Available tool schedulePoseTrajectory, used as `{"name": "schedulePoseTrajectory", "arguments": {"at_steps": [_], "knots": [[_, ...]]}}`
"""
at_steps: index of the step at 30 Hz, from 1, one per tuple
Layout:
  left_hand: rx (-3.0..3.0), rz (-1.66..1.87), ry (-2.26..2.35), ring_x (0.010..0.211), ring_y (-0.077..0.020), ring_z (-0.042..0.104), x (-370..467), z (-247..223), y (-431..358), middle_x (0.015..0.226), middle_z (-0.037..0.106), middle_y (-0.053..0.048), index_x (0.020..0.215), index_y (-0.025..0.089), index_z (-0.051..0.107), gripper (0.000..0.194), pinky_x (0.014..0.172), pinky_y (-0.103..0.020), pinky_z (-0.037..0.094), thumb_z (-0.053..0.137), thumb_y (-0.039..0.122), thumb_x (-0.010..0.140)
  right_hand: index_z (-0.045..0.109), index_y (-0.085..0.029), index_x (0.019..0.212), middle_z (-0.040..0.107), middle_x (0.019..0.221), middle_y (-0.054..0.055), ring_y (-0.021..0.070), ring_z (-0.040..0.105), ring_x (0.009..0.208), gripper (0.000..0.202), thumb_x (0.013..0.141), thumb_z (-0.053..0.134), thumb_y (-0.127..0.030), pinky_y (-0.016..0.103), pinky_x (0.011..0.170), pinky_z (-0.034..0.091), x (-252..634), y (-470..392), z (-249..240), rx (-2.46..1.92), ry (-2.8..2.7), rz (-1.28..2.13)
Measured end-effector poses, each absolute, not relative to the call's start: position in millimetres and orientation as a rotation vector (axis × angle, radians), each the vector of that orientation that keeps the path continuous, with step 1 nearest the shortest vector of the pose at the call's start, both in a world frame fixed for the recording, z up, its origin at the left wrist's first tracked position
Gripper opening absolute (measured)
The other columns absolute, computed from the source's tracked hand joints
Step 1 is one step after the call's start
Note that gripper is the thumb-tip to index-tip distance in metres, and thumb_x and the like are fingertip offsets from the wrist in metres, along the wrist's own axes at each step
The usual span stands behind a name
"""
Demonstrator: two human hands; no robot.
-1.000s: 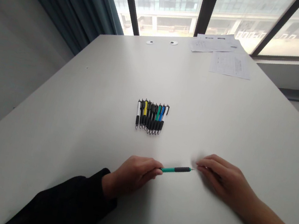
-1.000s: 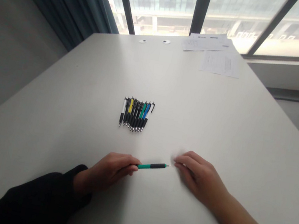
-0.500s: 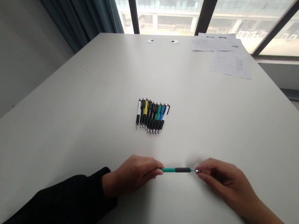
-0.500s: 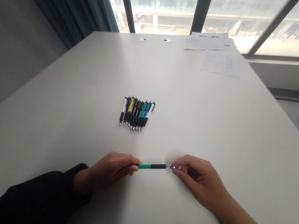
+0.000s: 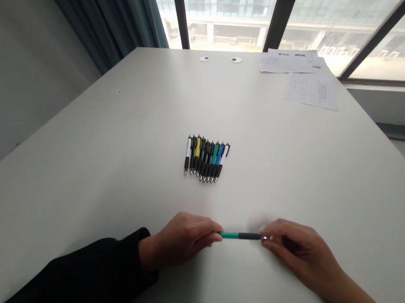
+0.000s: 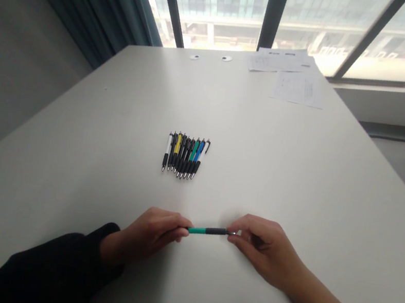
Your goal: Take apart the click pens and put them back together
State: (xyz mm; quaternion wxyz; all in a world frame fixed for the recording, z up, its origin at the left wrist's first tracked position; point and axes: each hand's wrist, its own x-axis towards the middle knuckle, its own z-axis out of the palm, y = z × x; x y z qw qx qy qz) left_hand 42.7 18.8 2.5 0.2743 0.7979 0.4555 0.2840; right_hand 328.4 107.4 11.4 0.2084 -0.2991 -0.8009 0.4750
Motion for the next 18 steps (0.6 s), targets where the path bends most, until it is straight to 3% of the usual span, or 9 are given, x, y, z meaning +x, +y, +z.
{"name": "schedulePoseTrajectory", "arguments": {"at_steps": [8,10,14,16,18], "knots": [[2.072,0.776,1.217,0.063,-0.012,0.065,47.8,4.9,17.8,0.073,0.071,0.0,0.098,0.015,0.066,0.022,0.063,-0.02,0.045,0.049,0.028,0.103,0.071,-0.019,0.1,0.06,0.071,0.001,0.0127,0.053,0.06,0.011,0.095,0.065,-0.027,0.025,0.055,0.04,326.6,102.4,11.5,-0.777,-2.253,1.219],[2.093,0.785,1.213,0.063,-0.0121,0.065,48.4,4.0,17.6,0.073,0.071,0.0,0.098,0.015,0.067,0.023,0.062,-0.02,0.044,0.049,0.029,0.103,0.07,-0.018,0.092,0.059,0.068,0.001,0.012,0.052,0.058,0.012,0.096,0.063,-0.027,0.024,0.054,0.039,325.2,102.4,12.3,-0.759,-2.305,1.187],[2.154,0.8,1.193,0.063,-0.013,0.065,48.0,1.3,17.2,0.075,0.072,-0.002,0.099,0.014,0.067,0.024,0.062,-0.021,0.045,0.049,0.029,0.103,0.06,-0.018,0.069,0.056,0.061,0.0,0.011,0.049,0.054,0.037,0.102,0.05,-0.03,0.024,0.053,0.037,324.9,103.2,10.1,-0.695,-2.418,1.149],[2.157,0.79,1.195,0.063,-0.013,0.065,47.4,0.9,17.1,0.077,0.072,-0.003,0.1,0.014,0.067,0.024,0.061,-0.021,0.045,0.049,0.03,0.103,0.065,-0.018,0.08,0.058,0.066,0.001,0.0122,0.052,0.057,0.032,0.103,0.05,-0.034,0.024,0.055,0.04,326.7,103.2,8.7,-0.688,-2.386,1.187],[2.146,0.787,1.204,0.062,-0.0127,0.064,46.8,1.0,17.1,0.076,0.072,-0.003,0.099,0.014,0.067,0.025,0.061,-0.021,0.045,0.048,0.03,0.104,0.066,-0.018,0.102,0.061,0.073,0.002,0.0136,0.055,0.061,0.022,0.098,0.058,-0.037,0.024,0.056,0.042,328.5,102.8,8.4,-0.729,-2.314,1.242]]}}
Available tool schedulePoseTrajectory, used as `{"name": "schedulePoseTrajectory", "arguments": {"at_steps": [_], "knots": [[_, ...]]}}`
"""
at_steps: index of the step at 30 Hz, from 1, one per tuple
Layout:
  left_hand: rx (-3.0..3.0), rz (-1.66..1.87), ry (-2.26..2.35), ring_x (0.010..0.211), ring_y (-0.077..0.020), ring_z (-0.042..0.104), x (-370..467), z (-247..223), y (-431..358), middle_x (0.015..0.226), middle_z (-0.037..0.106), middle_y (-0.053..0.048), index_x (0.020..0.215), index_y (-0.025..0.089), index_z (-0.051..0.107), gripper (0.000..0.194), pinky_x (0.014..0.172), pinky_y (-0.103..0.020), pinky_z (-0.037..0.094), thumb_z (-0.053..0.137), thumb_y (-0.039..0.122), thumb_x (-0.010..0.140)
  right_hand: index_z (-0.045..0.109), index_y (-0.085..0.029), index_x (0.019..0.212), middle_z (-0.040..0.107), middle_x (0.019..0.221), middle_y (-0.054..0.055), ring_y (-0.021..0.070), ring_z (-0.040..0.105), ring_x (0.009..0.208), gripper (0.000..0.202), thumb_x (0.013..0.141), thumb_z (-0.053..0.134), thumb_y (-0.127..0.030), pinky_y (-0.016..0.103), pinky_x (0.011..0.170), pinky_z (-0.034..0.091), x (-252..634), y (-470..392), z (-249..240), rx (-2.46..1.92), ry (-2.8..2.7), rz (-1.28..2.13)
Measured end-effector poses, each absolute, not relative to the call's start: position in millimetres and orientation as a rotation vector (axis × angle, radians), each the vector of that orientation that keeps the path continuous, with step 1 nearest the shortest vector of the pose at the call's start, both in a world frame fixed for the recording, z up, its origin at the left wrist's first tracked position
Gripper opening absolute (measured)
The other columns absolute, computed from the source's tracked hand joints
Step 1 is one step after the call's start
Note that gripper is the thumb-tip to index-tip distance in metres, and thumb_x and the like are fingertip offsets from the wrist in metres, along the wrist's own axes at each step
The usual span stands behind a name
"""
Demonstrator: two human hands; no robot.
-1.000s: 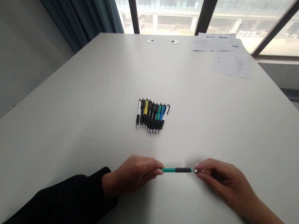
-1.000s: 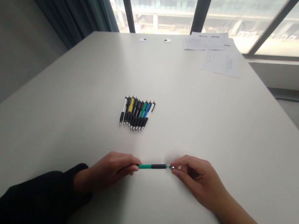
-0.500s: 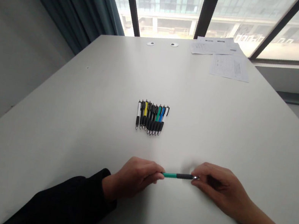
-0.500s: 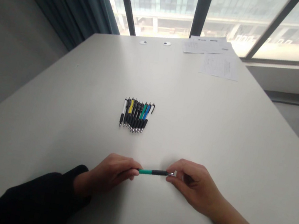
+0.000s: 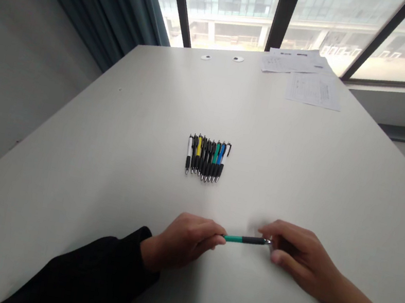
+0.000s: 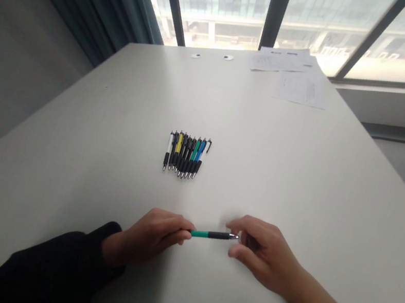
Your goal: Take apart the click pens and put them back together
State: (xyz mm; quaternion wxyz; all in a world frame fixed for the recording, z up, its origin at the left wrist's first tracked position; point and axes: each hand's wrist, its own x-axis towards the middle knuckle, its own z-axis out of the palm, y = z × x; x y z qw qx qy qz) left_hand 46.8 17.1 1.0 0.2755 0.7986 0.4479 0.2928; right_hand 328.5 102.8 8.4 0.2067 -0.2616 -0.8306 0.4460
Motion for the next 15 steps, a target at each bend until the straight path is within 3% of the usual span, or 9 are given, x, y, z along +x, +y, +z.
{"name": "schedulePoseTrajectory", "arguments": {"at_steps": [2,4,6,11,15], "knots": [[2.147,0.789,1.211,0.062,-0.0124,0.063,46.3,1.3,17.1,0.076,0.072,-0.003,0.099,0.014,0.066,0.026,0.061,-0.021,0.045,0.048,0.031,0.104,0.064,-0.018,0.106,0.061,0.074,0.001,0.0134,0.054,0.06,0.021,0.095,0.063,-0.036,0.024,0.055,0.041,329.4,102.3,9.6,-0.783,-2.287,1.248],[2.16,0.785,1.213,0.062,-0.0122,0.063,46.1,1.6,17.0,0.077,0.072,-0.003,0.1,0.014,0.066,0.026,0.06,-0.021,0.045,0.047,0.031,0.104,0.062,-0.019,0.086,0.057,0.067,-0.001,0.0121,0.05,0.057,0.018,0.099,0.057,-0.032,0.024,0.054,0.039,329.0,102.3,11.8,-0.798,-2.331,1.209],[2.17,0.776,1.216,0.062,-0.012,0.063,46.1,2.1,17.1,0.078,0.072,-0.003,0.099,0.015,0.066,0.027,0.06,-0.021,0.044,0.046,0.032,0.105,0.057,-0.019,0.073,0.054,0.062,-0.001,0.0118,0.049,0.056,0.033,0.102,0.049,-0.031,0.024,0.055,0.038,328.2,102.7,14.0,-0.774,-2.378,1.189],[2.148,0.765,1.221,0.062,-0.0119,0.063,46.8,3.8,17.4,0.078,0.072,-0.004,0.099,0.015,0.066,0.028,0.061,-0.021,0.045,0.045,0.033,0.105,0.061,-0.02,0.096,0.058,0.07,0.0,0.0139,0.051,0.06,0.018,0.099,0.055,-0.037,0.025,0.056,0.04,327.1,103.0,15.7,-0.837,-2.386,1.275],[2.154,0.763,1.216,0.063,-0.0125,0.063,46.7,4.3,17.6,0.079,0.073,-0.004,0.1,0.015,0.066,0.029,0.061,-0.021,0.045,0.045,0.033,0.105,0.051,-0.02,0.07,0.049,0.062,-0.002,0.0123,0.045,0.056,0.038,0.104,0.045,-0.036,0.026,0.055,0.035,326.1,102.9,16.4,-0.779,-2.445,1.236]]}}
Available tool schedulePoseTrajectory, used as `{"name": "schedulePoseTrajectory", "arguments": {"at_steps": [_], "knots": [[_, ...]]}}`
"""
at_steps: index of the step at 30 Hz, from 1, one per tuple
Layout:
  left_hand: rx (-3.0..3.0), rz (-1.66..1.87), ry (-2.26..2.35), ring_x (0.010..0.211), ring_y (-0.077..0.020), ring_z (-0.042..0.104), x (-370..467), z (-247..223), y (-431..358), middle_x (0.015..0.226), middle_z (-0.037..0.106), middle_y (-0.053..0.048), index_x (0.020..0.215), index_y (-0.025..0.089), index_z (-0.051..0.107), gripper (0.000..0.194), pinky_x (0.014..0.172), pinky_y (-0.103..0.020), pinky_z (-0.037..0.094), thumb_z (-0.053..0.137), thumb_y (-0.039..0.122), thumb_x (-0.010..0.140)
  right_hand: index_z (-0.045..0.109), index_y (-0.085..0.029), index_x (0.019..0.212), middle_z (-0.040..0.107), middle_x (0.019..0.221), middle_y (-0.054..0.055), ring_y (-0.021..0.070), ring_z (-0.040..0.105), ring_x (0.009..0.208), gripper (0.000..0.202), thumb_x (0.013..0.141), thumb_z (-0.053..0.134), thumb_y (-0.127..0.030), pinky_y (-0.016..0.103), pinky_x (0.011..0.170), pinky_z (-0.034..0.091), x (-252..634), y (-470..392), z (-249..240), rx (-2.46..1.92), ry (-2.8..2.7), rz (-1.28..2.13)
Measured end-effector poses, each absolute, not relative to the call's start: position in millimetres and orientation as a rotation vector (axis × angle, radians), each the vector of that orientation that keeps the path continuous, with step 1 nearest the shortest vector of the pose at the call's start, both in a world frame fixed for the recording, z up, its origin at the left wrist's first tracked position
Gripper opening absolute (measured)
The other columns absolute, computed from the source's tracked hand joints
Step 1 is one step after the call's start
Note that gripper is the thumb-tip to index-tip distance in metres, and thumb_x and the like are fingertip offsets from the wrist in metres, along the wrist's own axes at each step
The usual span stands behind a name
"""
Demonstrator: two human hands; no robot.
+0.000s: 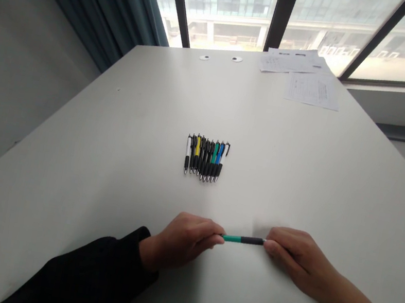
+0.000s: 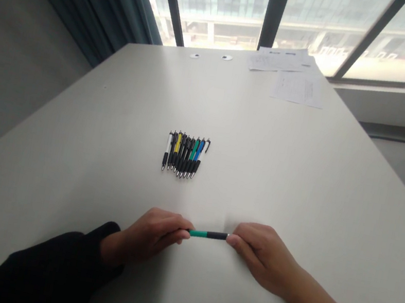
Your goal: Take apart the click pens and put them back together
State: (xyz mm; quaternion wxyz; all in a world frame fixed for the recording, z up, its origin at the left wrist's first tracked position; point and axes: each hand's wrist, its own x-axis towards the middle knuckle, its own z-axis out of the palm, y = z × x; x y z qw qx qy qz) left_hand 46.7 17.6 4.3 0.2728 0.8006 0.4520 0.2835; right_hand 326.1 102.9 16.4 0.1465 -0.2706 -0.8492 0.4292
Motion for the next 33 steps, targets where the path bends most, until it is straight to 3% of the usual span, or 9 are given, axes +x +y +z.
{"name": "schedulePoseTrajectory", "arguments": {"at_steps": [5,10,16,21,23,27,29,33], "knots": [[2.158,0.761,1.216,0.063,-0.0125,0.064,47,4,17,0.08,0.073,-0.004,0.1,0.015,0.066,0.026,0.061,-0.022,0.045,0.046,0.032,0.104,0.054,-0.021,0.083,0.052,0.068,-0.001,0.013,0.047,0.06,0.029,0.103,0.046,-0.039,0.025,0.057,0.037,326,103,21,-0.82,-2.456,1.286],[2.189,0.78,1.209,0.068,-0.0134,0.065,47,4,16,0.083,0.072,-0.004,0.103,0.016,0.066,0.025,0.063,-0.022,0.046,0.047,0.033,0.104,0.044,-0.021,0.062,0.045,0.058,-0.002,0.012,0.042,0.054,0.047,0.106,0.038,-0.037,0.027,0.056,0.034,323,103,17,-0.728,-2.512,1.216],[2.07,0.963,1.189,0.078,-0.016,0.066,48,8,16,0.091,0.071,-0.009,0.109,0.015,0.068,0.024,0.07,-0.025,0.052,0.057,0.034,0.1,0.047,-0.02,0.054,0.049,0.051,-0.001,0.0121,0.045,0.05,0.059,0.108,0.033,-0.04,0.028,0.059,0.038,318,99,11,-0.797,-2.409,1.33],[1.814,1.198,1.241,0.076,-0.0155,0.066,47,9,12,0.088,0.071,-0.007,0.102,0.017,0.07,0.017,0.068,-0.025,0.054,0.071,0.031,0.092,0.051,-0.02,0.049,0.046,0.043,-0.002,0.0116,0.043,0.043,0.067,0.103,0.039,-0.057,0.027,0.052,0.038,313,91,22,-0.979,-2.263,1.704],[1.514,1.295,1.286,0.071,-0.0137,0.066,49,12,16,0.082,0.07,-0.003,0.097,0.017,0.065,0.025,0.064,-0.023,0.054,0.08,0.031,0.083,0.056,-0.02,0.049,0.049,0.041,-0.001,0.0118,0.044,0.043,0.07,0.103,0.035,-0.061,0.026,0.051,0.038,309,87,28,-0.956,-2.175,1.921],[1.078,1.387,0.98,0.08,-0.0156,0.07,60,25,43,0.085,0.071,-0.002,0.103,0.018,0.053,0.043,0.074,-0.027,0.057,0.086,0.027,0.077,0.073,-0.017,0.064,0.066,0.054,0.005,0.0134,0.054,0.054,0.071,0.104,0.033,-0.06,0.026,0.058,0.043,297,81,33,-0.738,-2.064,2.143],[0.989,1.337,0.834,0.077,-0.016,0.071,72,28,63,0.085,0.068,-0.001,0.115,0.019,0.051,0.049,0.069,-0.027,0.057,0.084,0.03,0.08,0.077,-0.015,0.075,0.074,0.068,0.009,0.0146,0.058,0.06,0.068,0.104,0.034,-0.058,0.027,0.061,0.046,294,81,29,-0.693,-1.964,2.181],[0.913,1.321,0.733,0.069,-0.0121,0.069,98,23,96,0.085,0.062,0.001,0.132,0.02,0.048,0.063,0.066,-0.025,0.056,0.082,0.035,0.082,0.076,-0.014,0.098,0.072,0.084,0.008,0.0142,0.06,0.068,0.043,0.099,0.054,-0.052,0.028,0.065,0.048,295,87,11,-0.724,-1.619,2.182]]}}
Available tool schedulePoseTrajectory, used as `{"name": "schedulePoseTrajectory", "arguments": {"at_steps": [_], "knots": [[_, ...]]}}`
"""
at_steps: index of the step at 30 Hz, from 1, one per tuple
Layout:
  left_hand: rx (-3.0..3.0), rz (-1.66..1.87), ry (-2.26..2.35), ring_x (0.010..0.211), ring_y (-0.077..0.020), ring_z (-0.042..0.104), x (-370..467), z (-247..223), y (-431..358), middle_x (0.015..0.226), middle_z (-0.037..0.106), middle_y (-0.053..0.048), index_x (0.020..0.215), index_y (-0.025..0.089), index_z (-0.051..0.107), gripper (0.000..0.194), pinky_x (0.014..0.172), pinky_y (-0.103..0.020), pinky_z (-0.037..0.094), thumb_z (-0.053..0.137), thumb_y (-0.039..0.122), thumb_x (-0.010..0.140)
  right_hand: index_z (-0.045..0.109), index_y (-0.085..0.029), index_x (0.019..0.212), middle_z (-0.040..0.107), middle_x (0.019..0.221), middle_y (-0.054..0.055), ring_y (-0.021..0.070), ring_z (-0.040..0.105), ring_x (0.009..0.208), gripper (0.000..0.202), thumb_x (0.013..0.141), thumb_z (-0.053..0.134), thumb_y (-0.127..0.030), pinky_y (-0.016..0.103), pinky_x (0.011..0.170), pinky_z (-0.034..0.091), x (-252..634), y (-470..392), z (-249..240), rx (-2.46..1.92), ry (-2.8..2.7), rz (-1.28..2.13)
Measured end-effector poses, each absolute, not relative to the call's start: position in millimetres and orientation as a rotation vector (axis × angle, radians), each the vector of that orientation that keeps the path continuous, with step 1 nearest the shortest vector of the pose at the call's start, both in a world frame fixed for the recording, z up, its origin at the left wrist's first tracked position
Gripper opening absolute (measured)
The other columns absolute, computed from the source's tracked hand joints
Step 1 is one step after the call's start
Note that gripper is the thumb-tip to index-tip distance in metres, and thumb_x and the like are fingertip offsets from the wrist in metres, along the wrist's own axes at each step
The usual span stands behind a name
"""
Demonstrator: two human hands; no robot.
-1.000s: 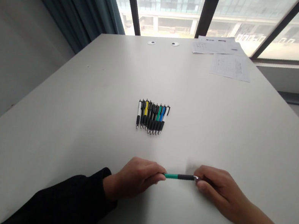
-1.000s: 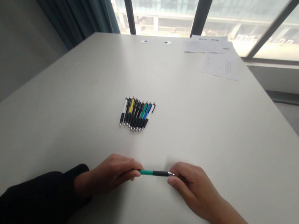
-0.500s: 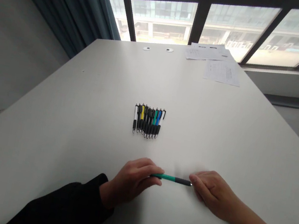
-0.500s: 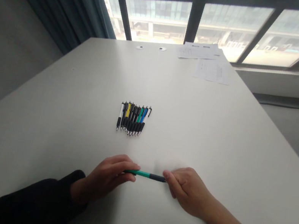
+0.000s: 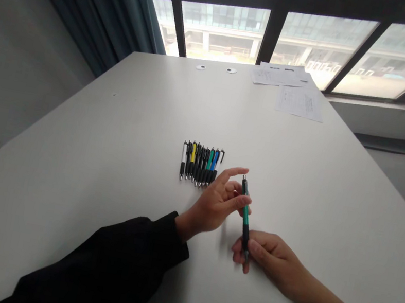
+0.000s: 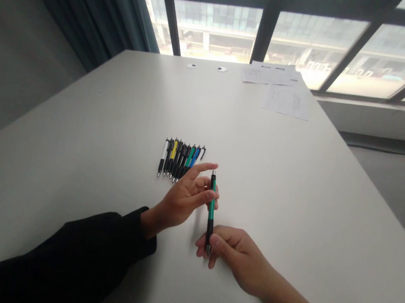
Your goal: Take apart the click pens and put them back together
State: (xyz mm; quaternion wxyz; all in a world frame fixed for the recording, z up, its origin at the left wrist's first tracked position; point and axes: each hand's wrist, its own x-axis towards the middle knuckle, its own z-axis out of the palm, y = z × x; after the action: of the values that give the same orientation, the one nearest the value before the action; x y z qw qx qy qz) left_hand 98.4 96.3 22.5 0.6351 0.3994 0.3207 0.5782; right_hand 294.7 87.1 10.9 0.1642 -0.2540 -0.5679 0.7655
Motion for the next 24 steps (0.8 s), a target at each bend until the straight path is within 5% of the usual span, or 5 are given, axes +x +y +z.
{"name": "schedulePoseTrajectory", "arguments": {"at_steps": [7,20,24], "knots": [[0.937,1.198,0.688,0.083,-0.0144,0.069,107,7,102,0.093,0.067,-0.002,0.147,0.024,0.036,0.087,0.076,-0.029,0.057,0.086,0.026,0.077,0.071,-0.014,0.093,0.06,0.075,0.002,0.0108,0.049,0.061,0.038,0.087,0.072,-0.052,0.025,0.058,0.04,297,94,-5,-0.826,-1.222,2.267],[0.932,1.196,0.663,0.073,-0.0134,0.069,101,4,96,0.082,0.066,0.001,0.134,0.023,0.042,0.073,0.07,-0.027,0.058,0.086,0.025,0.076,0.072,-0.012,0.093,0.058,0.074,0.002,0.0093,0.046,0.059,0.037,0.09,0.07,-0.05,0.023,0.054,0.036,297,92,-2,-0.859,-1.34,2.264],[0.896,1.246,0.768,0.068,-0.0146,0.069,100,1,96,0.078,0.067,0.002,0.133,0.022,0.038,0.081,0.064,-0.026,0.057,0.09,0.026,0.071,0.066,-0.015,0.091,0.056,0.07,0.0,0.0098,0.047,0.056,0.04,0.095,0.06,-0.054,0.023,0.05,0.035,302,90,1,-0.948,-1.52,2.166]]}}
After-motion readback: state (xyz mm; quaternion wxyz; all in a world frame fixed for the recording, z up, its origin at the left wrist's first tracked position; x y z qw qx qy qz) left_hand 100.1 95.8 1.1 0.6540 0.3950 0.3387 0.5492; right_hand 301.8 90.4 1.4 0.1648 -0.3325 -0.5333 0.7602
